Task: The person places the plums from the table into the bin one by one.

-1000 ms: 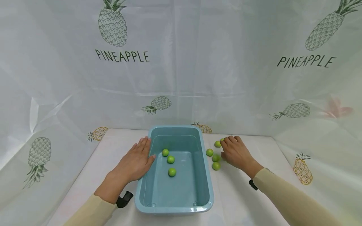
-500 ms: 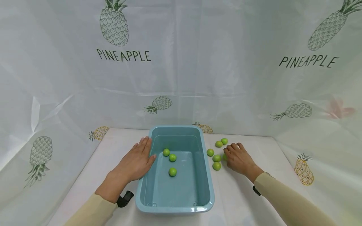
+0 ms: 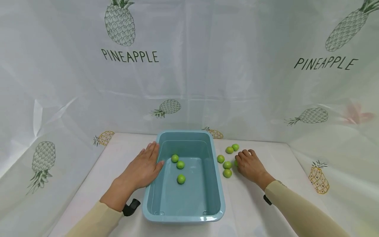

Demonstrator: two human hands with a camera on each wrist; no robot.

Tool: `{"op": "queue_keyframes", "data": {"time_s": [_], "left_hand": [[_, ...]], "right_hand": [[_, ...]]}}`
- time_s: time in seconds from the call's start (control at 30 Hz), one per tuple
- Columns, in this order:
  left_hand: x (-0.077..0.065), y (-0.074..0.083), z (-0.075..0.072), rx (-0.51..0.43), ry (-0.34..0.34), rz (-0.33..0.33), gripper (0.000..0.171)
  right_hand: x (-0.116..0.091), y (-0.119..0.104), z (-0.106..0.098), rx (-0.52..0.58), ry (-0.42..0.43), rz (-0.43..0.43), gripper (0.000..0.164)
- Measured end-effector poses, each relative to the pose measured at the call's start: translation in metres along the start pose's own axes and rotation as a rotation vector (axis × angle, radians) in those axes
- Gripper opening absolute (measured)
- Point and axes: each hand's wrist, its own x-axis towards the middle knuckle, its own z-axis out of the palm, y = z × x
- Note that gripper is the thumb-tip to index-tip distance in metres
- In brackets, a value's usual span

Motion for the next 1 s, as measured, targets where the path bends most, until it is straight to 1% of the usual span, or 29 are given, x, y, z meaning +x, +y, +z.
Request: {"op": "queue_keyframes", "data": {"time_s": [0.1, 0.2, 0.33, 0.4, 0.5, 0.67, 1.0], "left_hand": [[0.001, 0.001, 0.0, -0.002, 0.0, -0.001, 0.072], [0.001, 0.002, 0.0, 0.001, 0.005, -0.001, 0.072], [0.001, 0.002, 0.0, 0.005, 0.01, -0.003, 0.072], [0.001, 0.002, 0.0, 0.006, 0.01, -0.004, 0.072], [0.0, 0.002, 0.0, 0.01, 0.007, -0.003, 0.072], [0.001, 0.002, 0.001, 0.016, 0.009, 0.005, 0.072], [0.001, 0.0, 0.002, 0.017, 0.024, 0.021, 0.071]], "right_hand": [[0.001, 0.004, -0.002, 0.019, 0.0, 0.057, 0.03], [0.003, 0.008, -0.005, 0.025, -0.005, 0.108, 0.034], [0.006, 0.012, -0.011, 0.005, -0.012, 0.153, 0.044], [0.007, 0.015, -0.014, -0.002, 0.002, 0.166, 0.046], [0.008, 0.017, -0.018, -0.007, 0.045, 0.167, 0.046], [0.011, 0.023, -0.026, -0.008, 0.121, 0.146, 0.044], [0.022, 0.023, -0.047, -0.013, 0.164, 0.135, 0.043]]}}
